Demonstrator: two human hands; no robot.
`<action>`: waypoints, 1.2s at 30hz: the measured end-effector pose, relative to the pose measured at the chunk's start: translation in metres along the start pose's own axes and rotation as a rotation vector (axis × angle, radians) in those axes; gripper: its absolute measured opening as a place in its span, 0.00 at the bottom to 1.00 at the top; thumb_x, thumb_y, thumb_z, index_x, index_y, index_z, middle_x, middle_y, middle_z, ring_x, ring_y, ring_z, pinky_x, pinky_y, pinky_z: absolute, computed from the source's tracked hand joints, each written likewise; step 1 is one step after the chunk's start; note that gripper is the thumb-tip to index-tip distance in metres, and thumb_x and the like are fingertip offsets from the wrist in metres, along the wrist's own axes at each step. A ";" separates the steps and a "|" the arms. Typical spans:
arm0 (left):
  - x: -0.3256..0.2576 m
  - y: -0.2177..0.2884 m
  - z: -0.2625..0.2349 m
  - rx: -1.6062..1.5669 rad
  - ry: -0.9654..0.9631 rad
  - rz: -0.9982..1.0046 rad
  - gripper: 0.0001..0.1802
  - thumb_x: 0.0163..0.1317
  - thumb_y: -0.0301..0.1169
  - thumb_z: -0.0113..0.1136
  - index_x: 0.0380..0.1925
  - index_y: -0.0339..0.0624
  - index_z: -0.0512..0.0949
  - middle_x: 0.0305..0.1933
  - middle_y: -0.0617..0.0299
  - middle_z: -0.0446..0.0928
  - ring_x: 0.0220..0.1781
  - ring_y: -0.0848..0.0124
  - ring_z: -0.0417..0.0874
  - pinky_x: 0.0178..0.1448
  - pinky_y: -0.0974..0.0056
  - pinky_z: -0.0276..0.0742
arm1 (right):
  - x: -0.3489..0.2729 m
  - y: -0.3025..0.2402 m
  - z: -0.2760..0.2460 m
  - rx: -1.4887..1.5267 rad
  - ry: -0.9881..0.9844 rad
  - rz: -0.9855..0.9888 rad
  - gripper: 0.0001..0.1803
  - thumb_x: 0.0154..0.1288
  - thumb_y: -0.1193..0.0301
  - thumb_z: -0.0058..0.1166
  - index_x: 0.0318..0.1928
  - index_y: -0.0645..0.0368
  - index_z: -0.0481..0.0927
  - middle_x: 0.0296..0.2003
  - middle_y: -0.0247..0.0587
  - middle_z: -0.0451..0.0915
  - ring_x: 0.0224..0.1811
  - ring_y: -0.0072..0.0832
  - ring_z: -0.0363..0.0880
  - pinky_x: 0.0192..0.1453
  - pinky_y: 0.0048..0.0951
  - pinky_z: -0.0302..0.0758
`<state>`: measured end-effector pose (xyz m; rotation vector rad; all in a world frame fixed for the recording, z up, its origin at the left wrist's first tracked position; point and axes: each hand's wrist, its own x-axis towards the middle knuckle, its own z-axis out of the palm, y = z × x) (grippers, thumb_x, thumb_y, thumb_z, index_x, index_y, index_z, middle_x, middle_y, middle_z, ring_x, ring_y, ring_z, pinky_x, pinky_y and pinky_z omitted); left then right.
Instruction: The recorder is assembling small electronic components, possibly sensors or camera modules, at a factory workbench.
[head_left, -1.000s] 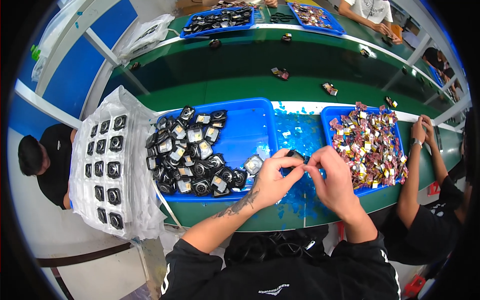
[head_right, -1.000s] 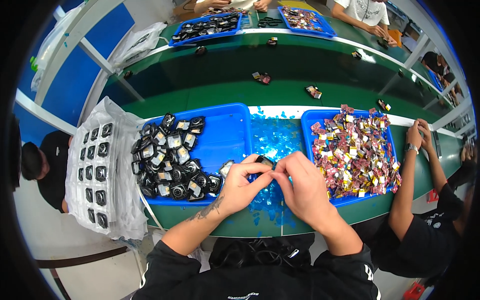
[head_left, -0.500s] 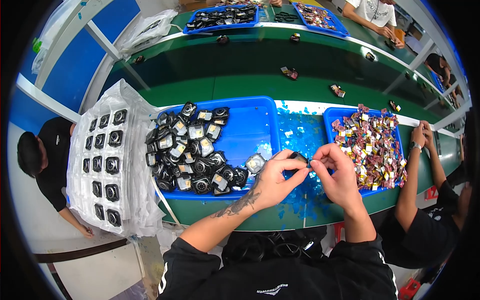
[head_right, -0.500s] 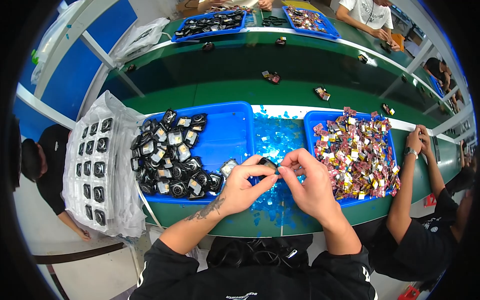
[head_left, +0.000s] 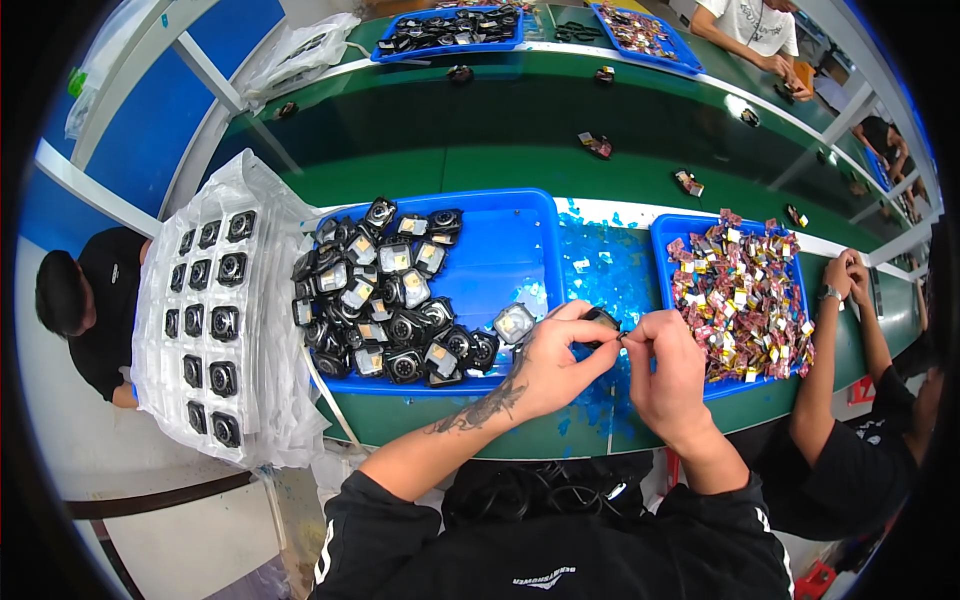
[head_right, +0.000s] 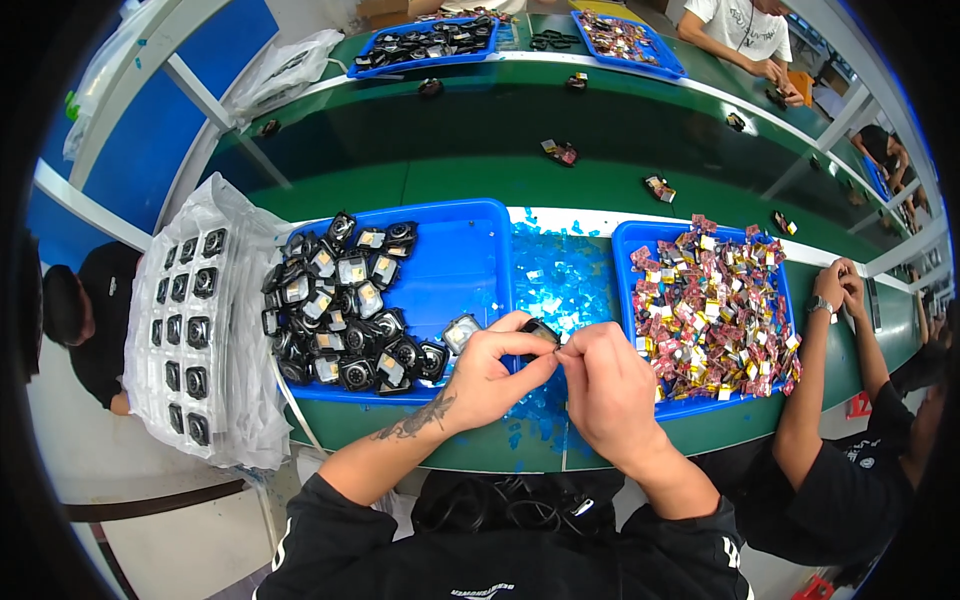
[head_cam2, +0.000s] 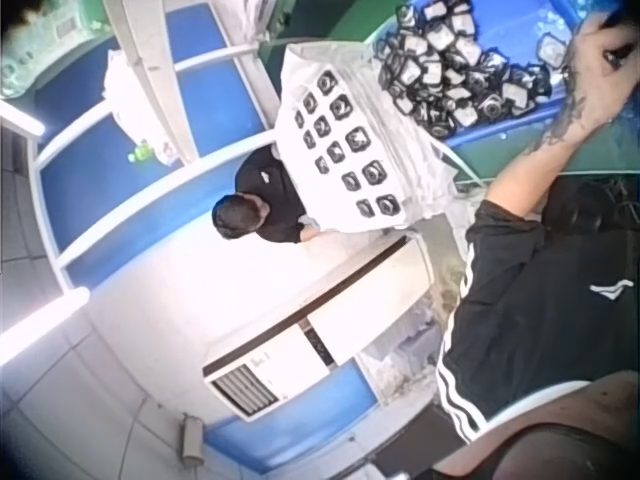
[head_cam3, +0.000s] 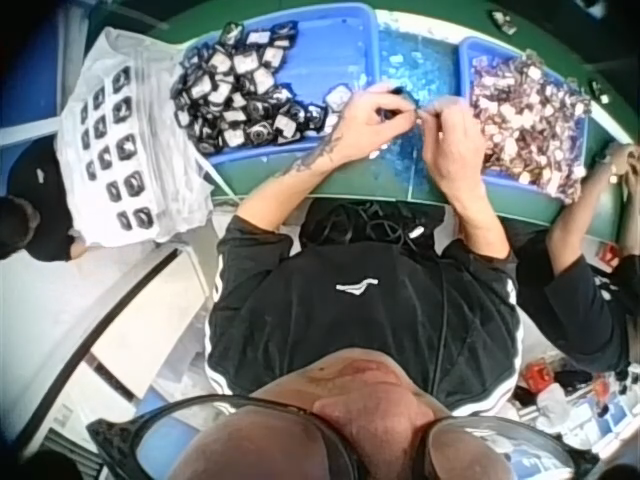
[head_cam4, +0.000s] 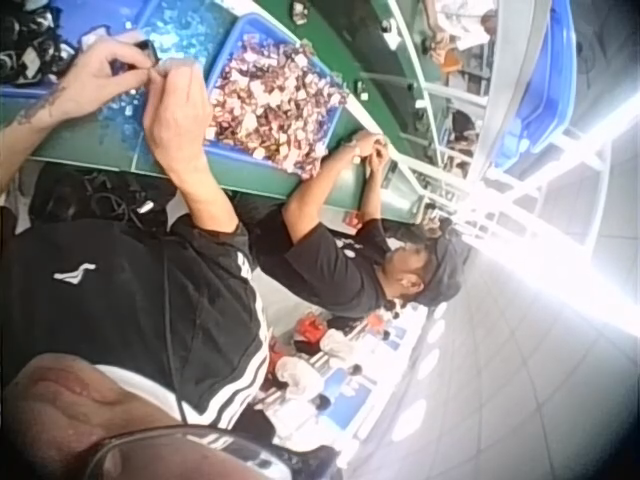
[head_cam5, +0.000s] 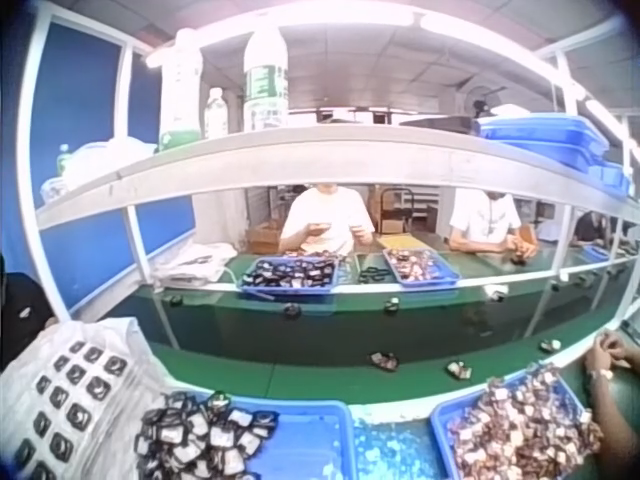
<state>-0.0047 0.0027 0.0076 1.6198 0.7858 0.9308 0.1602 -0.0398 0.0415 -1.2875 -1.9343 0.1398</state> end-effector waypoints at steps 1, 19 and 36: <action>0.000 -0.001 0.000 -0.001 0.000 0.000 0.06 0.58 0.23 0.64 0.35 0.34 0.83 0.39 0.57 0.77 0.43 0.67 0.79 0.49 0.65 0.72 | 0.001 0.000 0.001 -0.001 -0.001 0.000 0.10 0.56 0.84 0.58 0.36 0.63 0.72 0.32 0.44 0.75 0.30 0.39 0.78 0.28 0.33 0.74; -0.001 0.001 -0.002 -0.002 0.026 0.046 0.07 0.56 0.22 0.65 0.36 0.35 0.84 0.38 0.56 0.80 0.44 0.68 0.77 0.50 0.64 0.73 | 0.004 0.008 -0.006 0.749 -0.096 0.646 0.06 0.62 0.82 0.59 0.37 0.66 0.74 0.33 0.36 0.77 0.33 0.18 0.77 0.36 0.19 0.78; 0.002 0.001 -0.008 -0.319 -0.085 -0.193 0.08 0.64 0.26 0.61 0.40 0.33 0.84 0.35 0.64 0.75 0.36 0.80 0.71 0.40 0.72 0.68 | 0.000 0.020 -0.002 0.652 -0.155 0.458 0.14 0.63 0.83 0.55 0.49 0.64 0.80 0.42 0.41 0.78 0.43 0.25 0.79 0.45 0.22 0.78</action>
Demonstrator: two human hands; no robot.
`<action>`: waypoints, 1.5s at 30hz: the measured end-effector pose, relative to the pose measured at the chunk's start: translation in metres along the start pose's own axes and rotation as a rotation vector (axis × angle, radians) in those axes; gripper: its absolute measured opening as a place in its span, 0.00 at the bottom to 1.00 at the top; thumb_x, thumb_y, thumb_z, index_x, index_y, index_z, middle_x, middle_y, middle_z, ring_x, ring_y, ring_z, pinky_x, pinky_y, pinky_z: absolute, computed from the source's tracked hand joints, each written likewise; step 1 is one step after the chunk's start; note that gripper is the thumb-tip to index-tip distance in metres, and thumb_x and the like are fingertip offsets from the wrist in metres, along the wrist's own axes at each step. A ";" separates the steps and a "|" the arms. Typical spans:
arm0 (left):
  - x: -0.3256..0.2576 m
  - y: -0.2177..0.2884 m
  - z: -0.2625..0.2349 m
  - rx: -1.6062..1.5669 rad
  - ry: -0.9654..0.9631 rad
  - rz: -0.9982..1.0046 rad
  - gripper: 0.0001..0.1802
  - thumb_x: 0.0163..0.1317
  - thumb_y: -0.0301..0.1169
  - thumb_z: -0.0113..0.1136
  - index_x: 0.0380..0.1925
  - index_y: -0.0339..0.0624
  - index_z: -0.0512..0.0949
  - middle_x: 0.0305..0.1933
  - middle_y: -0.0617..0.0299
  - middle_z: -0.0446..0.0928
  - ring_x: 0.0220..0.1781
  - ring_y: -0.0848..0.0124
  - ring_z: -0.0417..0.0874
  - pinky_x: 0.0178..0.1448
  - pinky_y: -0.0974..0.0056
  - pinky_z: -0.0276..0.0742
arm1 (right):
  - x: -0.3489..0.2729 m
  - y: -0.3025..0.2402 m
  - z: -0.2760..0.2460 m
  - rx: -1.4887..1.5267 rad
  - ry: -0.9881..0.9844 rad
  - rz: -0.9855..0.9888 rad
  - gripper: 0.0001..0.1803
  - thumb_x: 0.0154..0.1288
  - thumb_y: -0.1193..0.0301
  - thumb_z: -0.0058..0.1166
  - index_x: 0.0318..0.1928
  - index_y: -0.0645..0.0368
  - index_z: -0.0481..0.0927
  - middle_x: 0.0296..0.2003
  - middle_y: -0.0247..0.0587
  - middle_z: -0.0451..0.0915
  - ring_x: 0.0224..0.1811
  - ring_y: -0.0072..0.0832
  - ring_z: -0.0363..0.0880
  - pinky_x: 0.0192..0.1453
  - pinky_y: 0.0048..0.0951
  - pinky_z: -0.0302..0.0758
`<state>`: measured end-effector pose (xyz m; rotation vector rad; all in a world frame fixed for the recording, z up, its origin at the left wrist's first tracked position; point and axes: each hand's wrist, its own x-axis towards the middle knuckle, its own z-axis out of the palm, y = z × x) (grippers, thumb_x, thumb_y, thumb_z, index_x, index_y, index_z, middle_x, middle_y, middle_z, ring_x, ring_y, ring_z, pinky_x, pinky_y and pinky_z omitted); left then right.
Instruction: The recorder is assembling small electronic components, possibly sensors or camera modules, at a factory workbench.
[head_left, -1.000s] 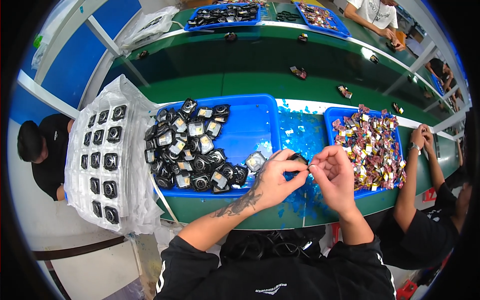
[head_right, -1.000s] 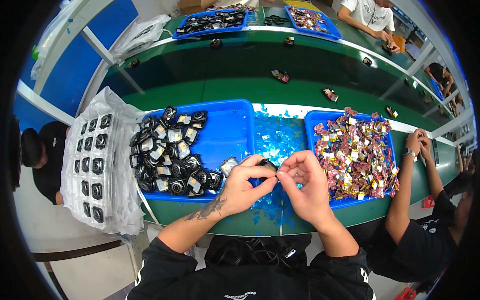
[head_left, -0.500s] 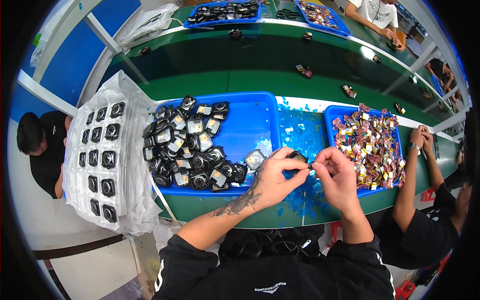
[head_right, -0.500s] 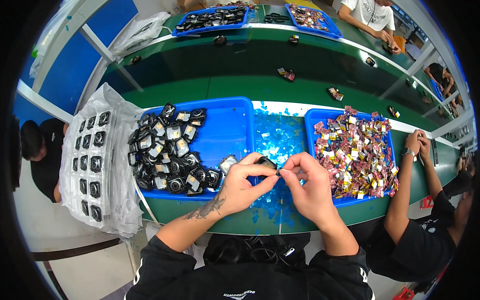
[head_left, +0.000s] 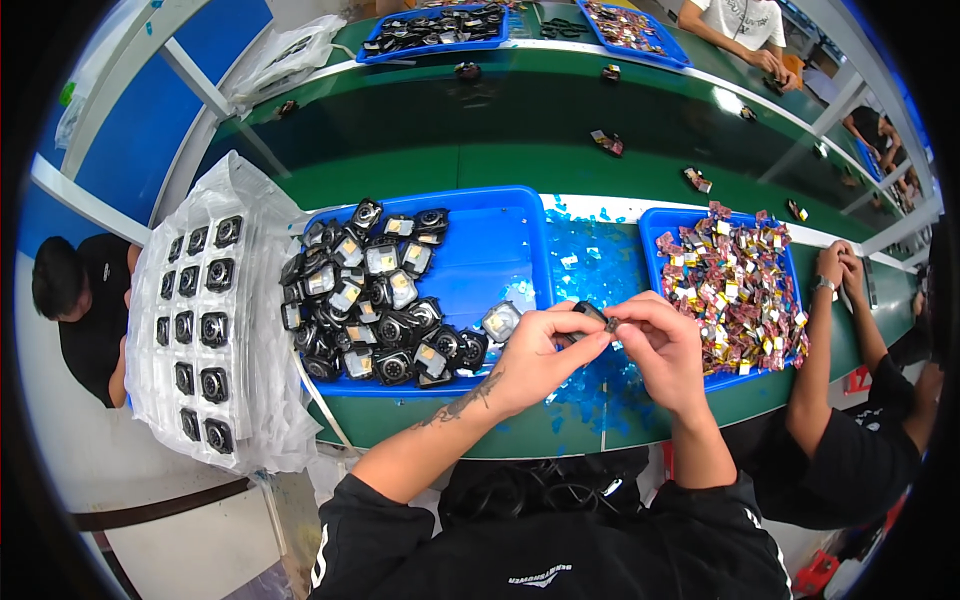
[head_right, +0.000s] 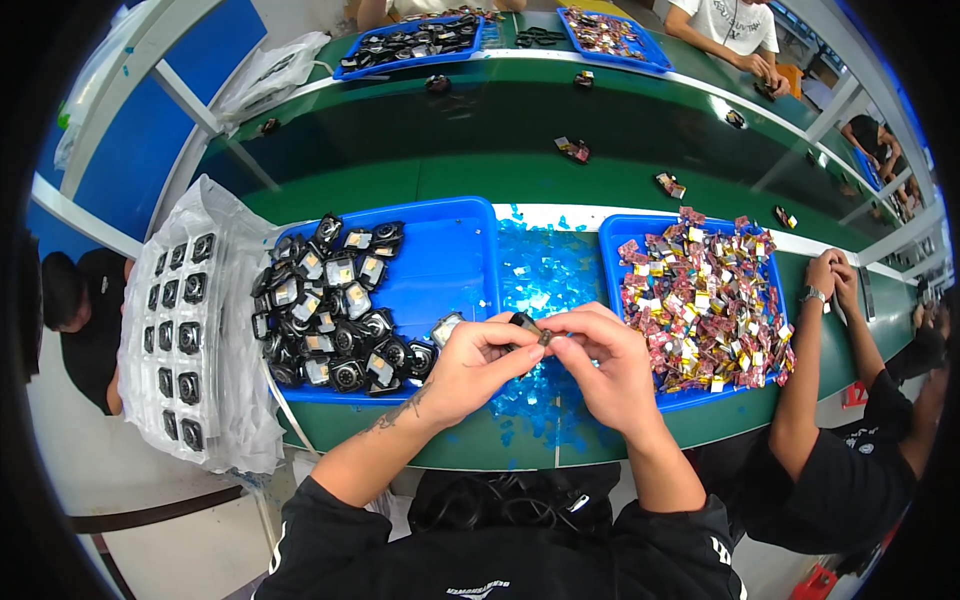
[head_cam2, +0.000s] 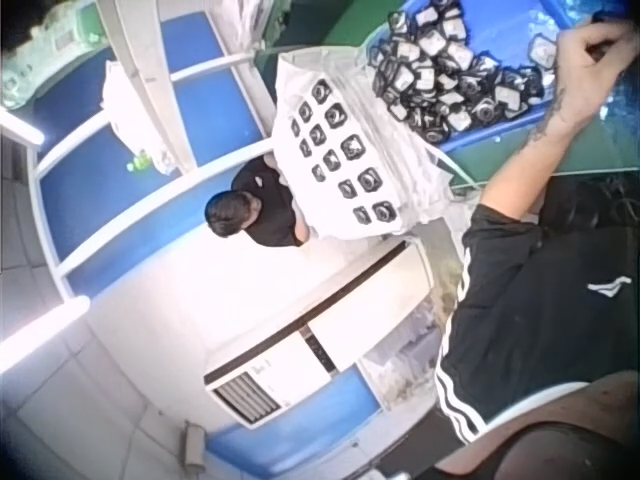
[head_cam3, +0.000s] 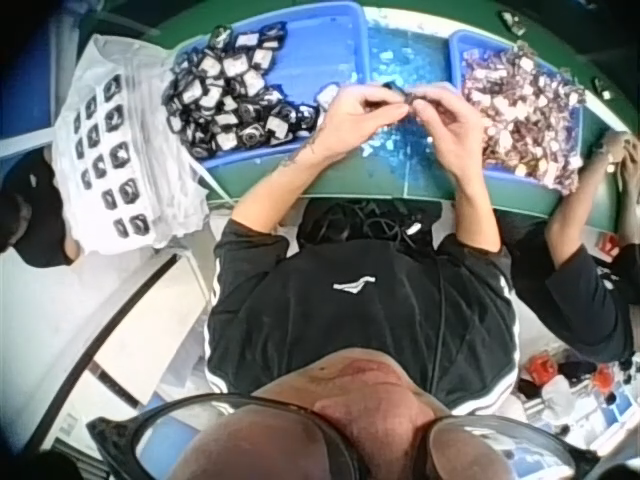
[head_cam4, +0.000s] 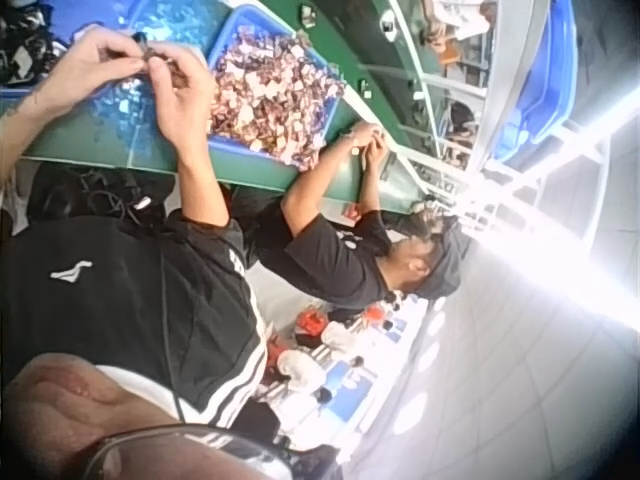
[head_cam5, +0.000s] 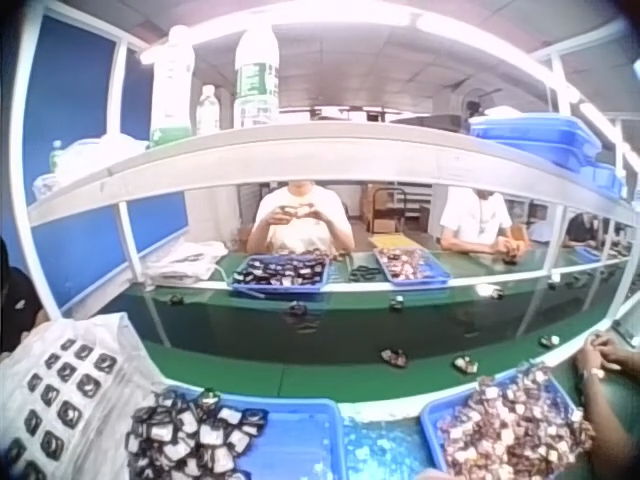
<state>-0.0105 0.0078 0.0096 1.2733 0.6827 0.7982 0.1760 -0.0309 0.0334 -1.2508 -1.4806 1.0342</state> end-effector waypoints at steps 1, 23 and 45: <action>0.000 -0.002 0.000 -0.127 -0.031 -0.032 0.09 0.65 0.25 0.60 0.41 0.32 0.83 0.37 0.63 0.75 0.37 0.80 0.71 0.40 0.72 0.68 | 0.001 0.005 0.001 0.175 -0.035 -0.027 0.13 0.63 0.83 0.55 0.48 0.65 0.80 0.43 0.41 0.78 0.43 0.24 0.79 0.46 0.23 0.79; 0.000 -0.001 0.012 -0.340 0.082 0.013 0.21 0.71 0.22 0.48 0.63 0.29 0.66 0.59 0.52 0.75 0.61 0.69 0.76 0.65 0.66 0.71 | 0.005 -0.022 0.030 -0.382 0.314 -0.177 0.06 0.56 0.81 0.64 0.34 0.61 0.82 0.29 0.35 0.83 0.24 0.18 0.77 0.22 0.22 0.68; -0.006 -0.011 0.021 -0.443 0.004 0.157 0.25 0.73 0.23 0.42 0.69 0.30 0.58 0.70 0.49 0.65 0.70 0.67 0.67 0.72 0.63 0.62 | -0.001 -0.031 0.037 -0.336 0.393 -0.218 0.07 0.53 0.82 0.64 0.34 0.61 0.83 0.26 0.39 0.82 0.22 0.25 0.78 0.27 0.25 0.73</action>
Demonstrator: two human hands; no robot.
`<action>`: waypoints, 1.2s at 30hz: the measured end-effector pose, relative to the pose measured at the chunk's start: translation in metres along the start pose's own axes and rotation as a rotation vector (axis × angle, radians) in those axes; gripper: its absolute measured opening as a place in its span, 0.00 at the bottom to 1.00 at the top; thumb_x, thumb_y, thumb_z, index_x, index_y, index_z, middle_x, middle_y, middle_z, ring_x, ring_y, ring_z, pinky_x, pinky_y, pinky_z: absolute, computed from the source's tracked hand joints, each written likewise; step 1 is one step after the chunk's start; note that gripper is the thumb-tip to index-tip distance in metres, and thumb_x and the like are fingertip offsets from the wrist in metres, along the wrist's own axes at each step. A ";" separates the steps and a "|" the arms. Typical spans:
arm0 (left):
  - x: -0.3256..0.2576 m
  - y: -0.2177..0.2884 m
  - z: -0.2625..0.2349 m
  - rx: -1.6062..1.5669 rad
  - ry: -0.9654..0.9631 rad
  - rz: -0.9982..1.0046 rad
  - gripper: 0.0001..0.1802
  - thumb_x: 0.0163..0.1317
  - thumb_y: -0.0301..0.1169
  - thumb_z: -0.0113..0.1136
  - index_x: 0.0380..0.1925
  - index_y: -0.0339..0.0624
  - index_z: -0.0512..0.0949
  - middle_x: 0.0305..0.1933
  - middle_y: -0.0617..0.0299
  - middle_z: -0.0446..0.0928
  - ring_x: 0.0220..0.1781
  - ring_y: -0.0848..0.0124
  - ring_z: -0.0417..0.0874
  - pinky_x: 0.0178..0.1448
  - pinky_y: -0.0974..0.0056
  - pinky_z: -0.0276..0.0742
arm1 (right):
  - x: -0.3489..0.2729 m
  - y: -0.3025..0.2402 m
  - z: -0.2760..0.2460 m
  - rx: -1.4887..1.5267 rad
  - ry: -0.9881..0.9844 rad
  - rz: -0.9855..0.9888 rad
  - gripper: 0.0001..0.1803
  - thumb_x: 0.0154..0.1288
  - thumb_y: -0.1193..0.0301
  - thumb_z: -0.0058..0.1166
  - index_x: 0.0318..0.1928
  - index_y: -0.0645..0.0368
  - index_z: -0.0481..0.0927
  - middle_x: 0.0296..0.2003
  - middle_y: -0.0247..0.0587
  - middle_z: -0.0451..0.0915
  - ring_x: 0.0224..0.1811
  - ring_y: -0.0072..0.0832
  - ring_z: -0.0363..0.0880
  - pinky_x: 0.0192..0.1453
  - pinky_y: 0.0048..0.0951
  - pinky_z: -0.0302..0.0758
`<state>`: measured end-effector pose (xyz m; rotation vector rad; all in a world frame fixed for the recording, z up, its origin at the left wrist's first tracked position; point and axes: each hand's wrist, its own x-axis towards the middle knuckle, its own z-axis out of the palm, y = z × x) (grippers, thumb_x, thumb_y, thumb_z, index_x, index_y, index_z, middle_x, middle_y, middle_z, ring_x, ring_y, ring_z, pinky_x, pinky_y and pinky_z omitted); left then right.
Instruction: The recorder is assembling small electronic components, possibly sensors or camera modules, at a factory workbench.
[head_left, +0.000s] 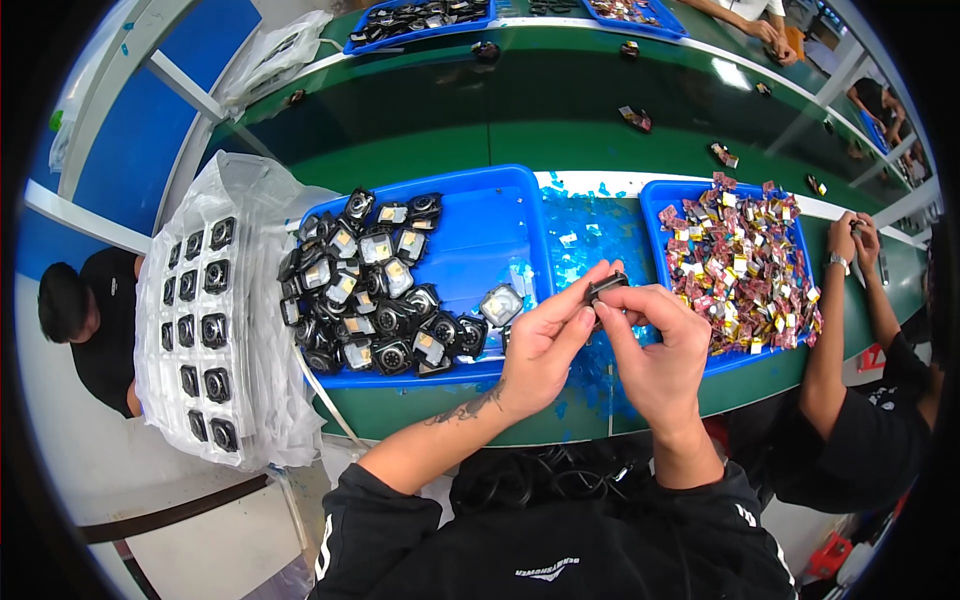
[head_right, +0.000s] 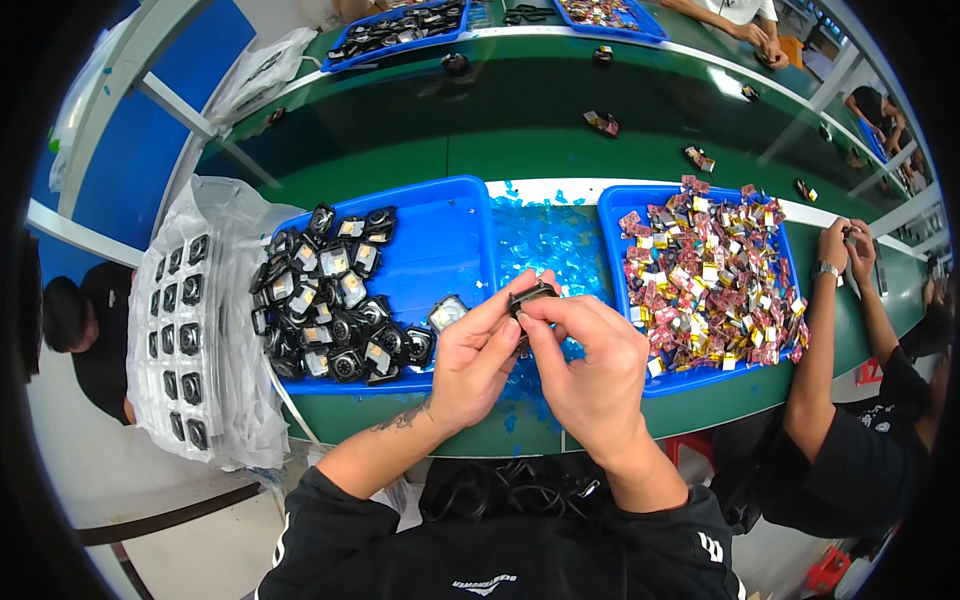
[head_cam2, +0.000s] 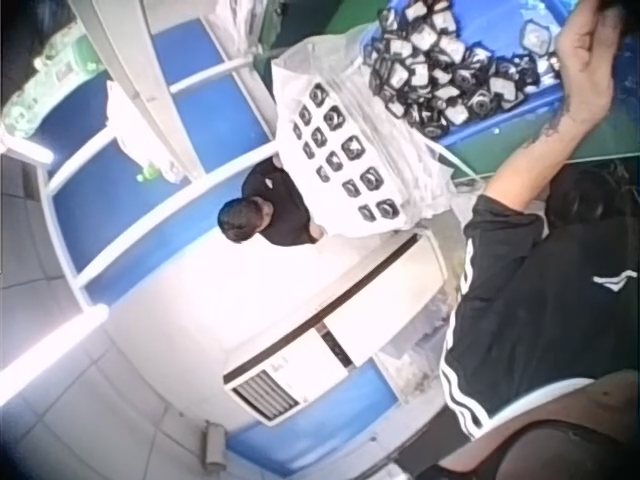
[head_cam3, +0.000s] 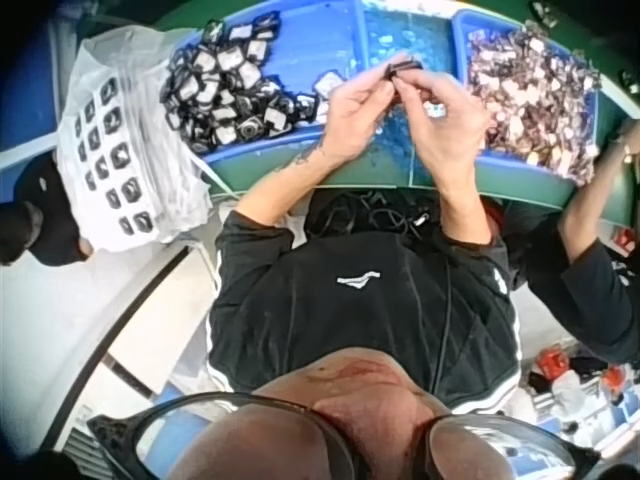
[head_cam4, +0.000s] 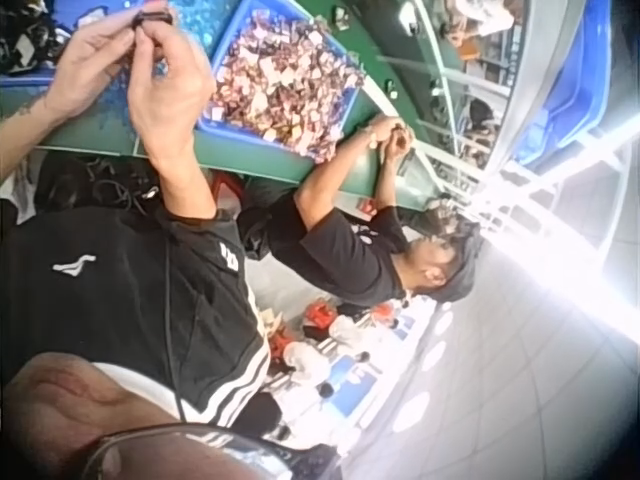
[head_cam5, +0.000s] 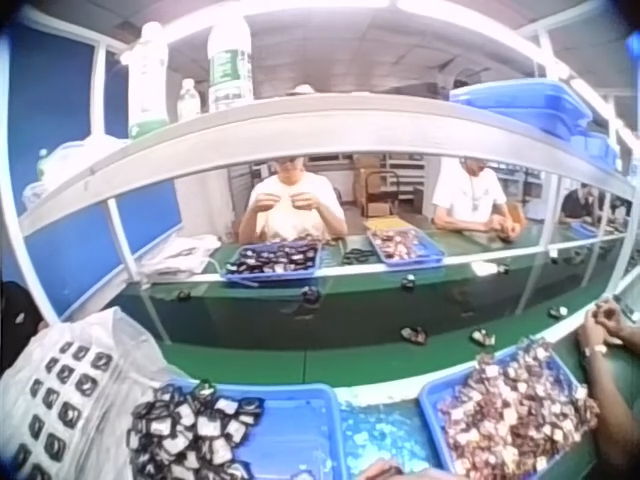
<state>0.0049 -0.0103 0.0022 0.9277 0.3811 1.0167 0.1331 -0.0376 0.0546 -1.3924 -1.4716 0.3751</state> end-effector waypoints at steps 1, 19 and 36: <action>0.000 0.000 0.000 -0.023 0.000 -0.003 0.25 0.73 0.23 0.42 0.69 0.29 0.58 0.70 0.49 0.65 0.70 0.67 0.67 0.72 0.63 0.62 | 0.000 -0.001 -0.001 -0.014 0.004 -0.016 0.08 0.53 0.82 0.64 0.34 0.61 0.83 0.26 0.40 0.82 0.23 0.26 0.79 0.27 0.25 0.74; 0.000 0.009 -0.003 0.201 0.085 0.037 0.23 0.67 0.19 0.54 0.63 0.27 0.68 0.60 0.52 0.73 0.59 0.68 0.77 0.62 0.66 0.74 | -0.003 0.005 -0.008 0.011 -0.069 0.040 0.09 0.54 0.83 0.64 0.37 0.62 0.83 0.28 0.40 0.82 0.23 0.23 0.77 0.27 0.24 0.72; 0.004 0.013 -0.004 0.109 0.067 -0.037 0.22 0.66 0.19 0.54 0.60 0.24 0.69 0.57 0.46 0.76 0.58 0.64 0.79 0.62 0.61 0.77 | 0.001 0.002 -0.012 -0.067 -0.077 0.017 0.07 0.53 0.81 0.65 0.33 0.60 0.83 0.27 0.38 0.82 0.21 0.24 0.75 0.25 0.25 0.71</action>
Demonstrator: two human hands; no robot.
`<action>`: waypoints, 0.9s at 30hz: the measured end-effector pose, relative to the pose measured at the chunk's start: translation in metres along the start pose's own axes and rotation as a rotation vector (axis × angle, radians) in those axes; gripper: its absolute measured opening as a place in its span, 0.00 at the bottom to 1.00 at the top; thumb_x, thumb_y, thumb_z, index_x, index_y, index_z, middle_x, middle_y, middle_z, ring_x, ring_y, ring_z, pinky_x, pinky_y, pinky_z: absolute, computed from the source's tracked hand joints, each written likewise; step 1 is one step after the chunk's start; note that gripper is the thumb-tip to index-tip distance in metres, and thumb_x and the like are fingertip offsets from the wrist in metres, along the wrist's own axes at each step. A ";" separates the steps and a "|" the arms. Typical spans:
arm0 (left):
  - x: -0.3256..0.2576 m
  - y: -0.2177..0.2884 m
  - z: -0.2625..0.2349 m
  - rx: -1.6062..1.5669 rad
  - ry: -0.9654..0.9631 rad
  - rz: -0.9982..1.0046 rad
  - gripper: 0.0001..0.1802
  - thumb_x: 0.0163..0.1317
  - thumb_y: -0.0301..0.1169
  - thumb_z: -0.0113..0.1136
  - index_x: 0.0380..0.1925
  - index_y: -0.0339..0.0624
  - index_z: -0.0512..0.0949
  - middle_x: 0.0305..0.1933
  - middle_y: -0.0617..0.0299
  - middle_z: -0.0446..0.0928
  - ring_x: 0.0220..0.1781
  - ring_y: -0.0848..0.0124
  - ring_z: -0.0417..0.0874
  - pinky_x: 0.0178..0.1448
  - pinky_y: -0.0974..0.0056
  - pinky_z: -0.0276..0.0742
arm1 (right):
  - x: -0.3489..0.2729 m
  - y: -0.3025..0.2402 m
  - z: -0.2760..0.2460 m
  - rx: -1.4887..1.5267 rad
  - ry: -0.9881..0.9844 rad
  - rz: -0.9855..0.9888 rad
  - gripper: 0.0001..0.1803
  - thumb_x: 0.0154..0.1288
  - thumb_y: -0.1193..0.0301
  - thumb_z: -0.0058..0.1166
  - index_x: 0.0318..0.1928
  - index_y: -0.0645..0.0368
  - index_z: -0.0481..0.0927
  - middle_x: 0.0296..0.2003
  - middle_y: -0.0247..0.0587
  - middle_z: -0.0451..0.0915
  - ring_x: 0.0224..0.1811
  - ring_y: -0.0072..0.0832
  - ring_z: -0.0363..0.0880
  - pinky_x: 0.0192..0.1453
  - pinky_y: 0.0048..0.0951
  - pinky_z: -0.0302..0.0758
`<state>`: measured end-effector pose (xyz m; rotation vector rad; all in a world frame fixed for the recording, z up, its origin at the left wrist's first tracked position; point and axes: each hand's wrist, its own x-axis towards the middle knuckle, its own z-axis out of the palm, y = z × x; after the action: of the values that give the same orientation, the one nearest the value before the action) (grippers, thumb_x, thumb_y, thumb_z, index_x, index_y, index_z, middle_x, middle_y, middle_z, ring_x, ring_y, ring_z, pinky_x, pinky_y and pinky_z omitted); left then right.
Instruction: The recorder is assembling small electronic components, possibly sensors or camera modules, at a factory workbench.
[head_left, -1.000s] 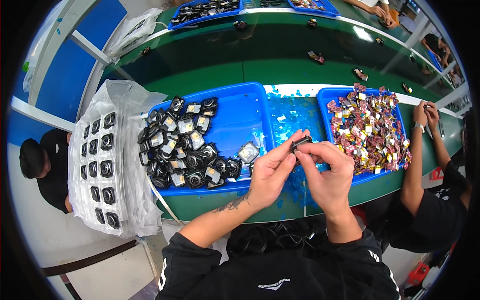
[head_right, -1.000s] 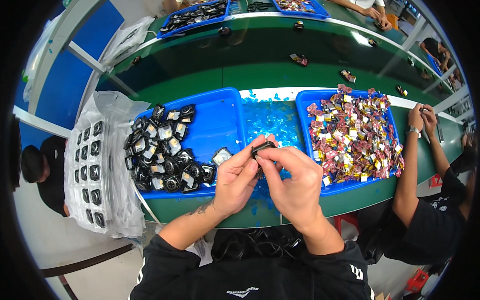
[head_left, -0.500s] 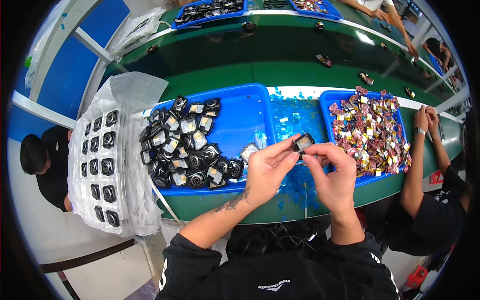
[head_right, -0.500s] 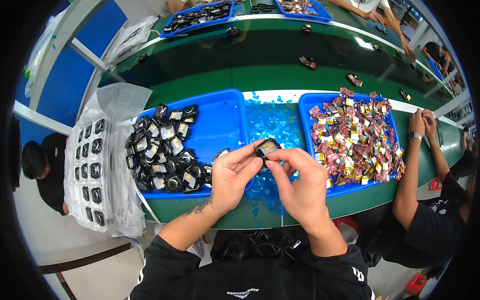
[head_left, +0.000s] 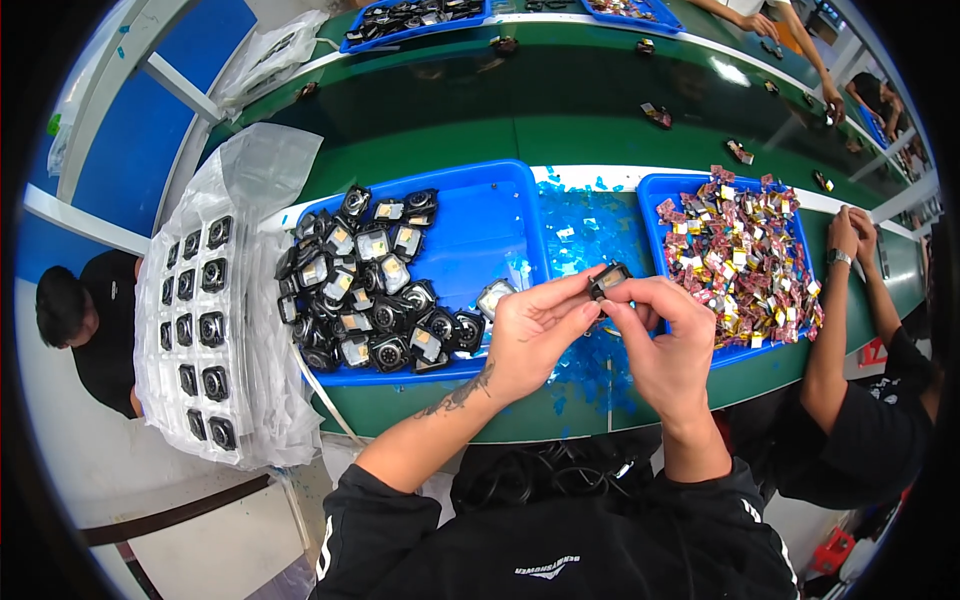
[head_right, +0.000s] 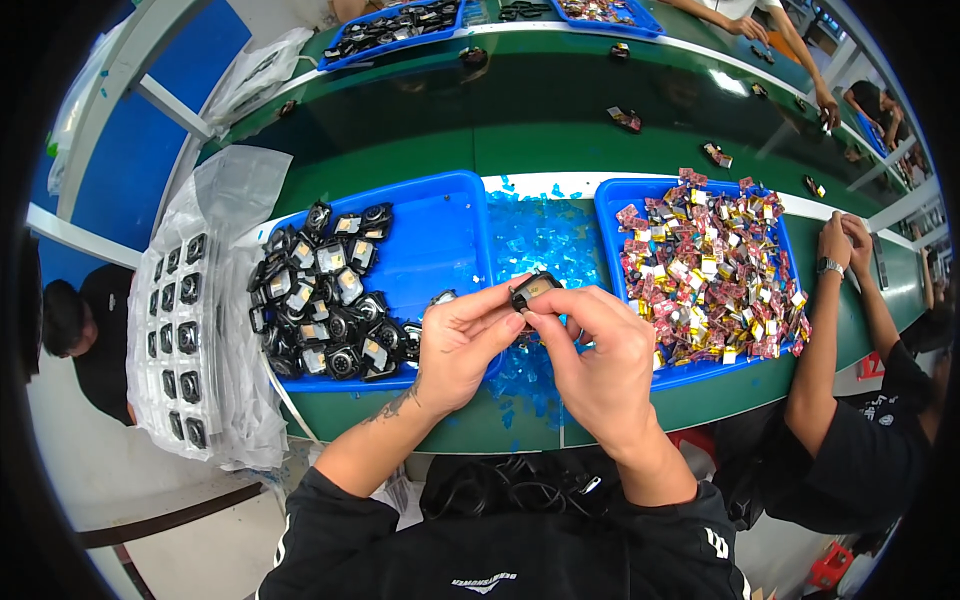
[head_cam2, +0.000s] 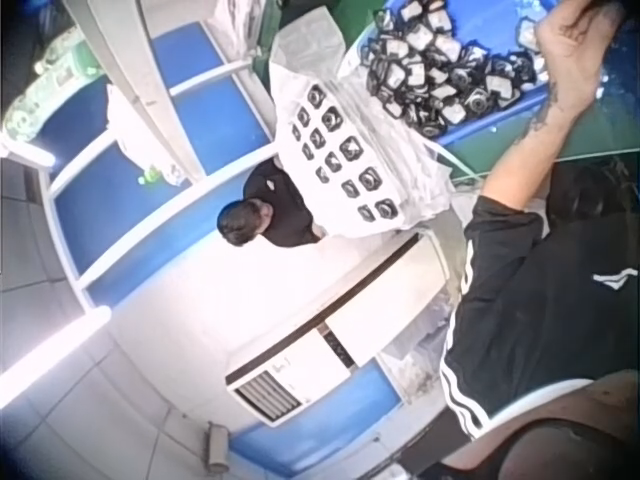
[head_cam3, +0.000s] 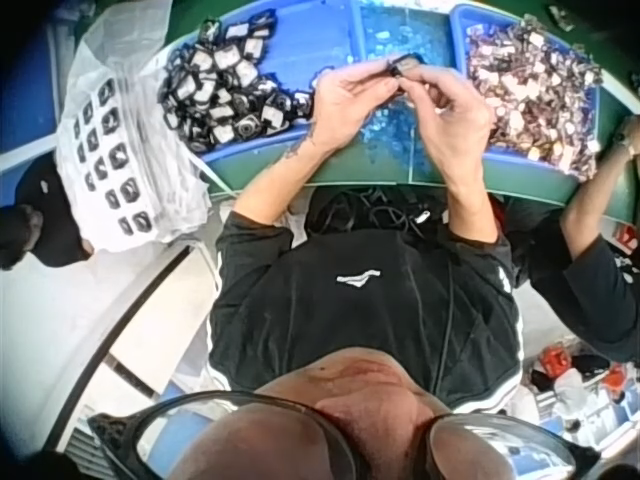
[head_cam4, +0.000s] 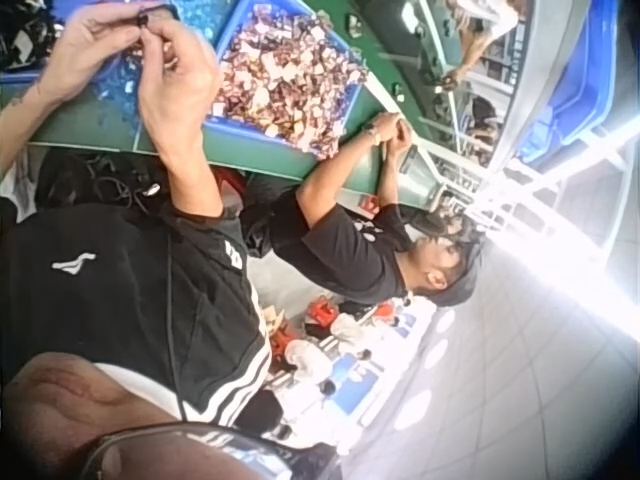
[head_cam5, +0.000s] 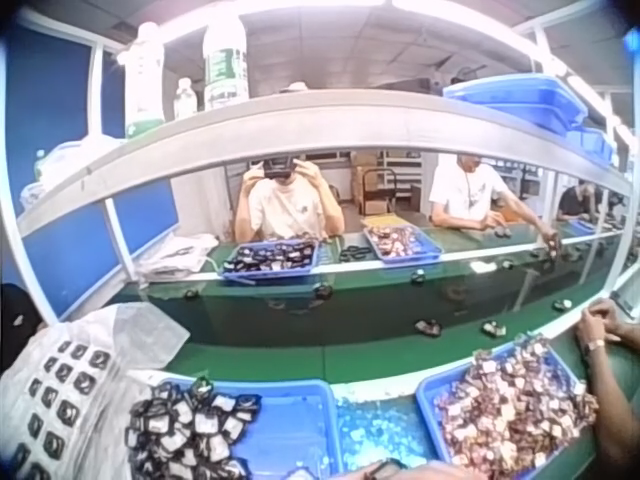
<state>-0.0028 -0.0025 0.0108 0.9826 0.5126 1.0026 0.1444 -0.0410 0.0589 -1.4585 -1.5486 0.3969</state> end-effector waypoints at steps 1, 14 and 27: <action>0.000 0.000 0.000 0.009 -0.001 0.001 0.22 0.66 0.19 0.54 0.60 0.24 0.69 0.57 0.46 0.76 0.59 0.64 0.79 0.63 0.61 0.77 | 0.000 0.000 0.001 0.030 0.004 0.019 0.06 0.54 0.81 0.65 0.33 0.60 0.83 0.27 0.38 0.82 0.20 0.24 0.75 0.25 0.25 0.70; 0.000 -0.002 -0.007 0.020 -0.069 -0.031 0.24 0.68 0.20 0.54 0.63 0.26 0.66 0.59 0.50 0.75 0.58 0.71 0.76 0.62 0.67 0.75 | 0.006 0.003 -0.003 0.034 -0.068 0.037 0.07 0.53 0.82 0.64 0.33 0.61 0.82 0.26 0.38 0.81 0.20 0.22 0.72 0.25 0.24 0.70; -0.002 0.000 -0.005 0.093 -0.007 -0.049 0.21 0.67 0.21 0.55 0.59 0.25 0.71 0.51 0.51 0.81 0.48 0.74 0.82 0.53 0.70 0.79 | 0.009 0.009 -0.002 0.016 -0.021 0.012 0.17 0.46 0.81 0.69 0.24 0.60 0.68 0.23 0.37 0.67 0.25 0.27 0.67 0.29 0.28 0.67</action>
<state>-0.0071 -0.0020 0.0085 1.0513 0.5790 0.9380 0.1531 -0.0317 0.0566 -1.4560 -1.5501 0.4318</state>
